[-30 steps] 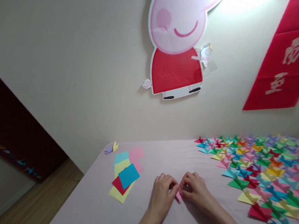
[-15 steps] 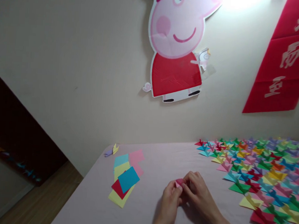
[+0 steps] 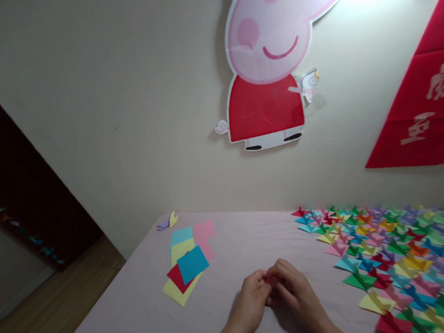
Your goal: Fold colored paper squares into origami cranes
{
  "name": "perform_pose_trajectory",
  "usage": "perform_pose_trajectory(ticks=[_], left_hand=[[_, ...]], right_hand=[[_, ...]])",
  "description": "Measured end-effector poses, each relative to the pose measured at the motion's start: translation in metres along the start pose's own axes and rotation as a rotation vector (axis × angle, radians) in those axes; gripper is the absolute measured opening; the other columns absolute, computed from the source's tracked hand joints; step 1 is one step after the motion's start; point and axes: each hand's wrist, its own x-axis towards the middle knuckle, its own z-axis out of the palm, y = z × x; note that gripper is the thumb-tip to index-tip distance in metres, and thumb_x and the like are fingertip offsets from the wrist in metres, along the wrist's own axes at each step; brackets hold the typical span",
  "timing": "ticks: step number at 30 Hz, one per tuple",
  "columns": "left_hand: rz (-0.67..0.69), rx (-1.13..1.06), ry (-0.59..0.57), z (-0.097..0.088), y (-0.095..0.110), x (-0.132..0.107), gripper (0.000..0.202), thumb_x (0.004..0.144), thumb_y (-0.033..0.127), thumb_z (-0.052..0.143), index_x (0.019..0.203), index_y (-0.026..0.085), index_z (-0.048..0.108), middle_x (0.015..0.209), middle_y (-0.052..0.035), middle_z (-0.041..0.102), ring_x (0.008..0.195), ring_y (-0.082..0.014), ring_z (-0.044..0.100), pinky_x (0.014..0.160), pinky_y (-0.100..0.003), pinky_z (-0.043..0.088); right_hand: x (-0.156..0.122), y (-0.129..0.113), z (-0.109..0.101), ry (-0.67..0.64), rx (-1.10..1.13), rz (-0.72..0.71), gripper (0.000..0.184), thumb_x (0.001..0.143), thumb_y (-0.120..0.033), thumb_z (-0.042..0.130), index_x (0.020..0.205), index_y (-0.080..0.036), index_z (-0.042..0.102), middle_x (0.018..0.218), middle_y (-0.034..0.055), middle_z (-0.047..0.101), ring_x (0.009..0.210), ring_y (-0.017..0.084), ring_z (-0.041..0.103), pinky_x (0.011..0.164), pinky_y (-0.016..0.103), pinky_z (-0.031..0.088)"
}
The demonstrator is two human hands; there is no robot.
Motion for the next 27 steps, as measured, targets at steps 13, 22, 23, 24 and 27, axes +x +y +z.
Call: perform_pose_trajectory(ticks=[13,22,23,24,27], left_hand=[[0.092,0.024,0.004,0.002,0.009,-0.005,0.05,0.073,0.061,0.068,0.089,0.014,0.062,0.082,-0.0062,0.069,0.074,-0.0194,0.066,0.064,-0.027,0.048],[0.153,0.171,0.125,0.007,0.014,-0.017,0.046,0.081,0.066,0.058,0.088,0.02,0.057,0.075,-0.0038,0.071,0.071,-0.0207,0.069,0.067,-0.029,0.051],[0.161,0.174,0.128,0.007,0.013,-0.018,0.046,0.082,0.066,0.058,0.088,0.021,0.056,0.075,-0.0038,0.071,0.071,-0.0206,0.069,0.067,-0.029,0.051],[0.167,0.176,0.128,0.007,0.013,-0.018,0.046,0.082,0.066,0.057,0.088,0.021,0.056,0.076,-0.004,0.071,0.071,-0.0205,0.069,0.067,-0.029,0.051],[0.184,0.176,0.132,0.008,0.011,-0.017,0.047,0.082,0.068,0.057,0.087,0.021,0.055,0.075,-0.0039,0.071,0.07,-0.0203,0.068,0.066,-0.029,0.051]], right_hand=[[0.001,-0.003,-0.002,0.009,0.215,0.215,0.024,0.089,-0.04,0.053,0.093,-0.02,0.066,0.084,0.0036,0.069,0.076,0.02,0.065,0.07,0.03,0.05],[0.002,-0.004,-0.002,0.122,0.162,0.251,0.028,0.087,-0.045,0.054,0.074,-0.021,0.057,0.066,-0.0015,0.058,0.061,0.016,0.056,0.057,0.027,0.044],[0.002,-0.004,-0.002,0.131,0.16,0.248,0.028,0.087,-0.045,0.054,0.073,-0.021,0.057,0.066,-0.0015,0.058,0.061,0.016,0.056,0.057,0.027,0.044],[0.002,-0.004,-0.002,0.133,0.162,0.245,0.028,0.087,-0.045,0.054,0.072,-0.022,0.056,0.066,-0.0014,0.058,0.061,0.016,0.056,0.057,0.027,0.044],[0.002,-0.004,-0.001,0.125,0.181,0.234,0.029,0.088,-0.045,0.053,0.072,-0.021,0.058,0.068,-0.0009,0.058,0.063,0.017,0.056,0.059,0.028,0.045]])
